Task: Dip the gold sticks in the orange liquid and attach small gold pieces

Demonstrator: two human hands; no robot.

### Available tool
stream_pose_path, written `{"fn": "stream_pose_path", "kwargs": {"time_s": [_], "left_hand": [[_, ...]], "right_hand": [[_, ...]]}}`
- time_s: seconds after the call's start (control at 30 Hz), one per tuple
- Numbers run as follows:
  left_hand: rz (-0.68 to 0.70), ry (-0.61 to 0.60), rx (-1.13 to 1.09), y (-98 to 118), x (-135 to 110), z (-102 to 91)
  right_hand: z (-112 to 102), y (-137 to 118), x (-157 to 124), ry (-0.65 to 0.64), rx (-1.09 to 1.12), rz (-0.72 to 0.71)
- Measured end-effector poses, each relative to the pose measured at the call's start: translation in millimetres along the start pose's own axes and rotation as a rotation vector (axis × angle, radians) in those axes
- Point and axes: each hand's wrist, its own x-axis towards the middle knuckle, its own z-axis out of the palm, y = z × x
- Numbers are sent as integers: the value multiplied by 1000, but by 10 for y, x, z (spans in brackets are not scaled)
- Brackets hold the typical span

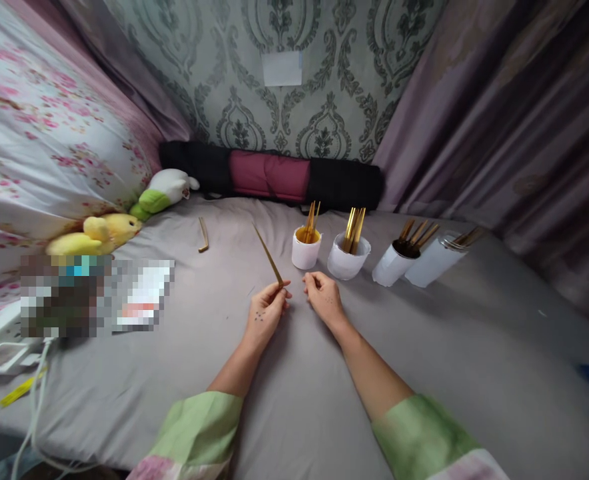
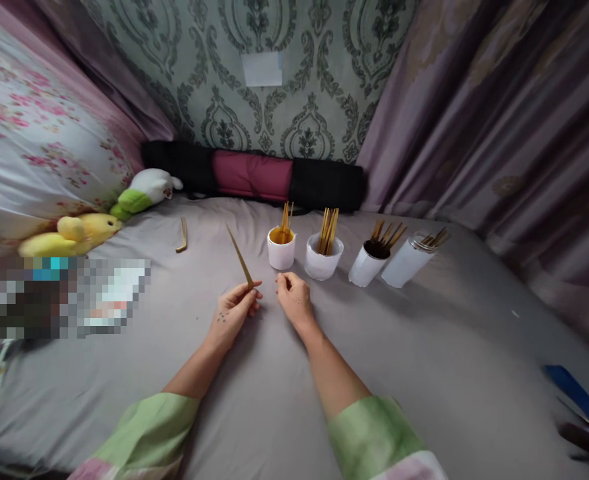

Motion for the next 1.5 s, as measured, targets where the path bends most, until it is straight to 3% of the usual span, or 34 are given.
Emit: {"fn": "stream_pose_path", "kwargs": {"time_s": [0.17,0.53,0.87,1.5], "left_hand": [[63,8,142,-15,-13,-15],[344,-18,326,2,-71,-26],[496,-89,742,1,-93,-45],[540,-79,1109,0,-124,-87]], "right_hand": [[-11,-22,-6,-8,10,8],[-55,-50,-12,-24,142,17],[-92,-121,-25,-98,338,62],[-118,-187,-32,-154,610,145]]}}
